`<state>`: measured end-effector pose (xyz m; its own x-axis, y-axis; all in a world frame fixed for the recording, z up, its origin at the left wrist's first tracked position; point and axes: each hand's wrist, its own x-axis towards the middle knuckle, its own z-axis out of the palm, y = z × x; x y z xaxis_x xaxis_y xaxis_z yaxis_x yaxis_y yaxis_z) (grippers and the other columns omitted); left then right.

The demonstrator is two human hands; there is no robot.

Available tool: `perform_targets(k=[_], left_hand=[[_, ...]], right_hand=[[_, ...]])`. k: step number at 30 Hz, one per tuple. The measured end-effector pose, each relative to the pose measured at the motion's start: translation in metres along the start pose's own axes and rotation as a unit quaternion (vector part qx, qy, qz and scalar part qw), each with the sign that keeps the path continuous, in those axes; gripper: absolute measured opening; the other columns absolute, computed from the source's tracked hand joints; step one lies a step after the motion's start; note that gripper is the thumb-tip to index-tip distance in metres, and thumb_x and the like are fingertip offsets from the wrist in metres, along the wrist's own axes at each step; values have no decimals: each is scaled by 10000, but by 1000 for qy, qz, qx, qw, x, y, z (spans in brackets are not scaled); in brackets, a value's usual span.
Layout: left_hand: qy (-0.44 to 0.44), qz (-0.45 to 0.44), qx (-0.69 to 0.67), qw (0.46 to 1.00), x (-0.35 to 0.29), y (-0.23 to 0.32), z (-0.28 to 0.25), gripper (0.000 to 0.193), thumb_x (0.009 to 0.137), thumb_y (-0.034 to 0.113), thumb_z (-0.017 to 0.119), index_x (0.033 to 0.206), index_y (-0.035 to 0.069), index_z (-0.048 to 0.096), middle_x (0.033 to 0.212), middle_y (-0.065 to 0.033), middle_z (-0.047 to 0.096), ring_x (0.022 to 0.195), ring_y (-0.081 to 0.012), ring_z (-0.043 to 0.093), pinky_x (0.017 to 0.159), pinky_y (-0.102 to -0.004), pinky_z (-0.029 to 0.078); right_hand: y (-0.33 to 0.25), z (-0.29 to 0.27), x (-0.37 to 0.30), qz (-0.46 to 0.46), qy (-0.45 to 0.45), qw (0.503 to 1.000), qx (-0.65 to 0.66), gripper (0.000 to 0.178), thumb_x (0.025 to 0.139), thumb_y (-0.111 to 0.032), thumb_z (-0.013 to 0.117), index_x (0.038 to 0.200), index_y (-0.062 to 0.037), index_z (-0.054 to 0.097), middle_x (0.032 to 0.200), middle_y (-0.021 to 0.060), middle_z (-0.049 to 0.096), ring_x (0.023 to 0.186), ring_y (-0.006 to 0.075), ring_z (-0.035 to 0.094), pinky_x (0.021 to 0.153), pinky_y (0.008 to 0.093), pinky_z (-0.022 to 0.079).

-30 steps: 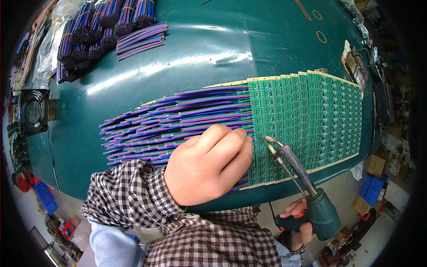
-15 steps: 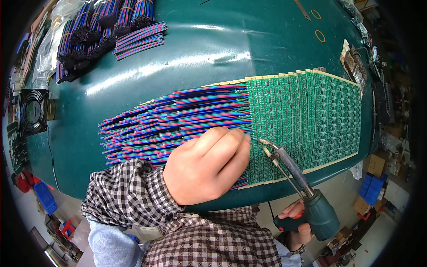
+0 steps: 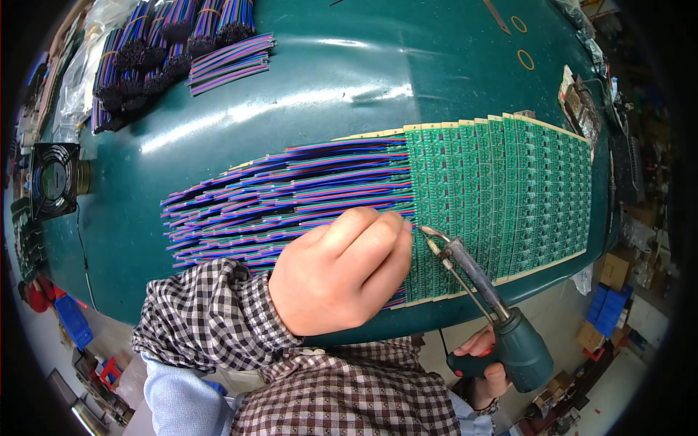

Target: The person attaches ribbon wires to circuit boards by aligning the wires onto the board panels and soldering them in place using a soldering tool.

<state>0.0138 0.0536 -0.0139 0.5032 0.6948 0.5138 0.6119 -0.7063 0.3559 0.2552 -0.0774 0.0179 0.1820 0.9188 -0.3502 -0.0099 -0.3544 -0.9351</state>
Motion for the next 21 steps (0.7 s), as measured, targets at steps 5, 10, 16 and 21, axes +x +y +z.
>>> perform_targets(k=[5, 10, 16, 21], left_hand=[[0, -2, 3, 1000, -3, -3, -1, 367, 581, 73, 623, 918, -71, 649, 885, -134, 590, 735, -231, 583, 625, -294, 509], [-2, -1, 2, 1000, -1, -3, -1, 361, 586, 74, 627, 917, -69, 649, 891, -135, 593, 736, -227, 583, 625, -289, 506], [-9, -3, 7, 1000, -1, -3, -3, 367, 603, 82, 619, 937, -67, 647, 904, -133, 591, 751, -224, 586, 638, -284, 507], [-49, -27, 0, 998, 2, 3, -16, 377, 646, 105, 605, 988, -50, 634, 942, -123, 588, 789, -219, 591, 662, -288, 512]], right_hand=[[-1, 2, -1, -3, -8, 1000, -5, 553, 772, -486, 660, 834, 55, 558, 767, 160, 558, 648, 233, 607, 604, 326, 562], [1, -2, 0, -17, -13, 1000, 22, 540, 791, -466, 649, 855, 61, 551, 765, 162, 555, 651, 234, 606, 603, 325, 567], [-1, -2, 6, -33, -53, 998, 19, 575, 830, -473, 622, 930, 86, 529, 775, 157, 547, 665, 231, 602, 585, 309, 571], [5, 4, 22, -119, -34, 986, 108, 672, 883, -485, 551, 1142, 116, 399, 768, 116, 503, 647, 197, 539, 506, 296, 546]])
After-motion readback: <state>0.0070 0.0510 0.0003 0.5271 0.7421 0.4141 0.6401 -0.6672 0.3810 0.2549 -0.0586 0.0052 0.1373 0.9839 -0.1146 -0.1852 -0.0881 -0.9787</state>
